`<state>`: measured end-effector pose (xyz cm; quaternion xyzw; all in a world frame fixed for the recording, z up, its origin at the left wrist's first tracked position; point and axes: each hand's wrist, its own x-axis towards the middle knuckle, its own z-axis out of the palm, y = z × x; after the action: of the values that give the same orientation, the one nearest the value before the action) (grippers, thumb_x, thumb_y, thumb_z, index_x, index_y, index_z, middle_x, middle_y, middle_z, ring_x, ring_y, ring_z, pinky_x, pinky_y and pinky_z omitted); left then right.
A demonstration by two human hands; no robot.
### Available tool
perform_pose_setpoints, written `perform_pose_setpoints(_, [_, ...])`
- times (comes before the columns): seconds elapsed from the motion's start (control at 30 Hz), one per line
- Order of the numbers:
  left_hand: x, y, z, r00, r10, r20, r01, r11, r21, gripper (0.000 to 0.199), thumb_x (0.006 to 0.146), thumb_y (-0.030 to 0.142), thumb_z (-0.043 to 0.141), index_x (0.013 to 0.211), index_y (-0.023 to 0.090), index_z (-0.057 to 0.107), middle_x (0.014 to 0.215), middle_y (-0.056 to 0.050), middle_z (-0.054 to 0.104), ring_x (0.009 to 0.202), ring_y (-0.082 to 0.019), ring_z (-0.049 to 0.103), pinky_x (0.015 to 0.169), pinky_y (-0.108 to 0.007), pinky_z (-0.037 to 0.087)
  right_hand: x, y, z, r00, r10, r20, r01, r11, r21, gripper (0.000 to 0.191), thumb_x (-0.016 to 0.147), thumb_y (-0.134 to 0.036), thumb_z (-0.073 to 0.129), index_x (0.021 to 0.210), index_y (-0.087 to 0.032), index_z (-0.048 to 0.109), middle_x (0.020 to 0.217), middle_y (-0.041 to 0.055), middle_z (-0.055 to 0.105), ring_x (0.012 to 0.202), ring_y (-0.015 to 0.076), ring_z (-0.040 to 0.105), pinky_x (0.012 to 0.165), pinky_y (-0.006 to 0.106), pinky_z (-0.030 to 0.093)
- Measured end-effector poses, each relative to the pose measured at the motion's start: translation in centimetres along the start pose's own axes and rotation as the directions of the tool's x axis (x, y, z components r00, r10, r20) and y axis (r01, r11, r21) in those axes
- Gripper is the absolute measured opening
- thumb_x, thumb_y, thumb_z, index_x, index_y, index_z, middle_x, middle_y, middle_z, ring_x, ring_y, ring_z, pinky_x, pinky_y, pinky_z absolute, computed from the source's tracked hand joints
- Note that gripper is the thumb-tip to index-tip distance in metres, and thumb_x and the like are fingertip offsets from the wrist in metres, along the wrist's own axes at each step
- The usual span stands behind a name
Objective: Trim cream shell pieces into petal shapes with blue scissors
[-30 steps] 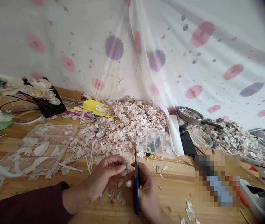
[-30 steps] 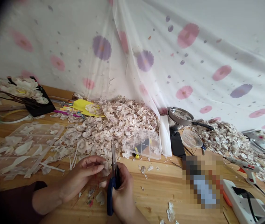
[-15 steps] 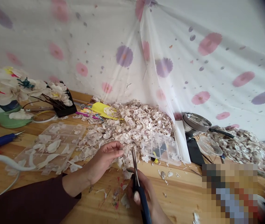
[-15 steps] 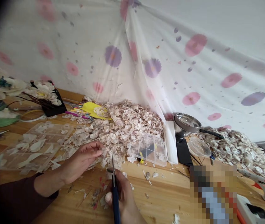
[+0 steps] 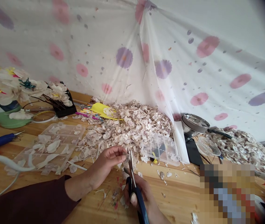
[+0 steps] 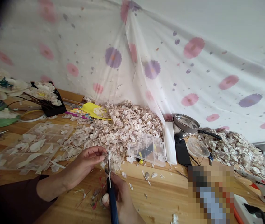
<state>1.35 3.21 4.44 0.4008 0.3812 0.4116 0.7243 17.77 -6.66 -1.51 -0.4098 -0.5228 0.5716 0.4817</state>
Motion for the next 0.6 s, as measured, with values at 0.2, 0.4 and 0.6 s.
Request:
perform_pose_setpoints(0.2, [-0.11, -0.38, 0.18, 0.998, -0.014, -0.056, 0.011, 0.999, -0.046, 0.034, 0.054, 0.039, 0.089, 0.076, 0.02, 0.072, 0.075, 0.002, 0.066, 0.076, -0.015, 0.053, 0.075, -0.026, 0.038, 0.08, 0.77, 0.06, 0.999, -0.053, -0.011, 0.053, 0.998, 0.02, 0.066, 0.079, -0.064, 0.066, 0.13, -0.023, 0.055, 0.072, -0.0014, 0.053, 0.061, 0.0156, 0.05, 0.064, 0.031, 0.045])
perform_pose_setpoints(0.4, [-0.13, -0.4, 0.15, 0.998, -0.037, -0.051, 0.034, 0.997, -0.065, 0.032, 0.054, 0.038, 0.089, 0.075, 0.02, 0.073, 0.074, 0.002, 0.067, 0.075, -0.014, 0.054, 0.076, -0.026, 0.038, 0.26, 0.42, 0.09, 0.997, -0.074, 0.002, 0.074, 0.996, 0.052, 0.06, 0.082, -0.059, 0.066, 0.13, -0.025, 0.053, 0.071, -0.0035, 0.049, 0.061, 0.0131, 0.045, 0.061, 0.027, 0.041])
perform_pose_setpoints(0.6, [0.04, -0.25, 0.13, 0.998, -0.037, -0.051, 0.033, 0.997, -0.065, 0.032, 0.054, 0.038, 0.089, 0.075, 0.02, 0.073, 0.073, 0.001, 0.066, 0.074, -0.014, 0.053, 0.073, -0.026, 0.038, -0.17, 0.62, -0.26, 1.0, -0.006, -0.025, 0.006, 1.0, -0.008, 0.068, 0.077, -0.064, 0.067, 0.131, -0.024, 0.055, 0.077, 0.001, 0.058, 0.067, 0.0186, 0.054, 0.066, 0.033, 0.047])
